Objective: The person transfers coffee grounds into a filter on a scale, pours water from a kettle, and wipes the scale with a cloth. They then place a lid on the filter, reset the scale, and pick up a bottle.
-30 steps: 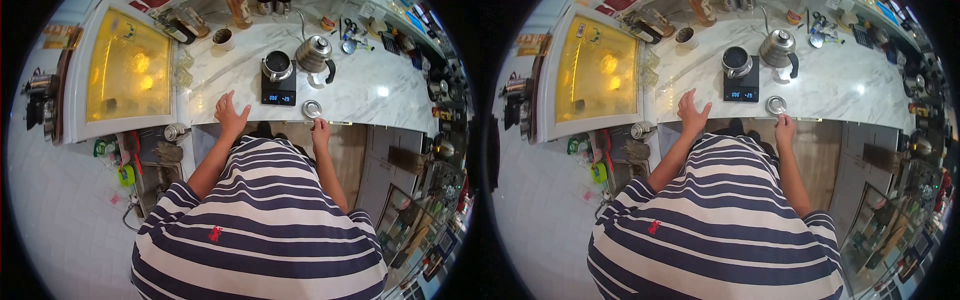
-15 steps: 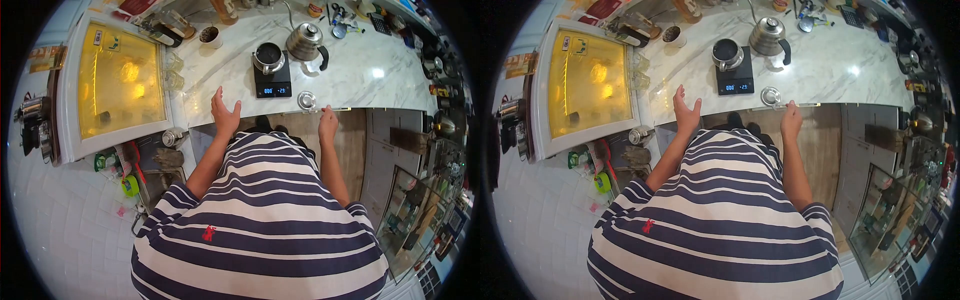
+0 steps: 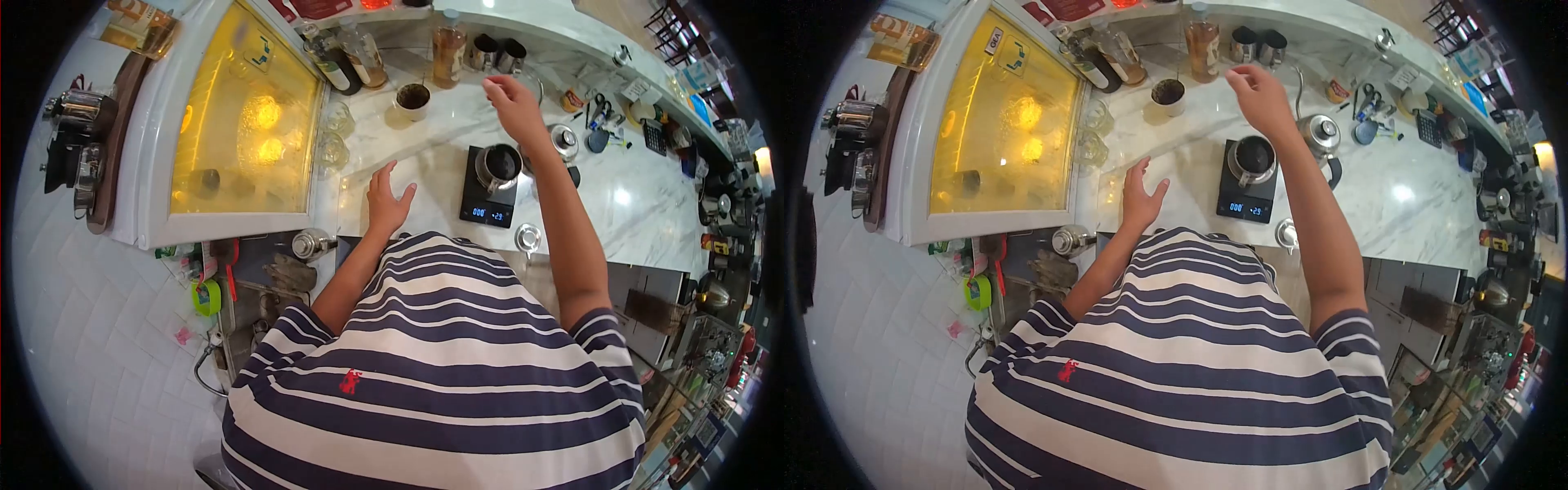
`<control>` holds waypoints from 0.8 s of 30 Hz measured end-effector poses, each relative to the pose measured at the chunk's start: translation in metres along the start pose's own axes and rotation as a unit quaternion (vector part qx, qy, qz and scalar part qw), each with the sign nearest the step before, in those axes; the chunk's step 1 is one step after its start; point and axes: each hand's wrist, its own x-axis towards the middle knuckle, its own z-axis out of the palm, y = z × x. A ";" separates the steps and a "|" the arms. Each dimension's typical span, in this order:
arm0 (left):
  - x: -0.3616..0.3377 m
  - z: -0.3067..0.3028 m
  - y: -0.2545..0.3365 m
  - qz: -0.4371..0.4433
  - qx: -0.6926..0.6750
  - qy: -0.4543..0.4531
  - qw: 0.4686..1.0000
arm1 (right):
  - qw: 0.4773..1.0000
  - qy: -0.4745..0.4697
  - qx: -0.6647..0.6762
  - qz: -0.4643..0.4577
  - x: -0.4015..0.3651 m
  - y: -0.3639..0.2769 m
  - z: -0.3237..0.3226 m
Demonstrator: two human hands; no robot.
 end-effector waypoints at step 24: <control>0.045 -0.004 -0.009 -0.052 0.004 0.010 0.999 | 0.984 -0.126 -0.127 -0.016 0.094 0.014 0.115</control>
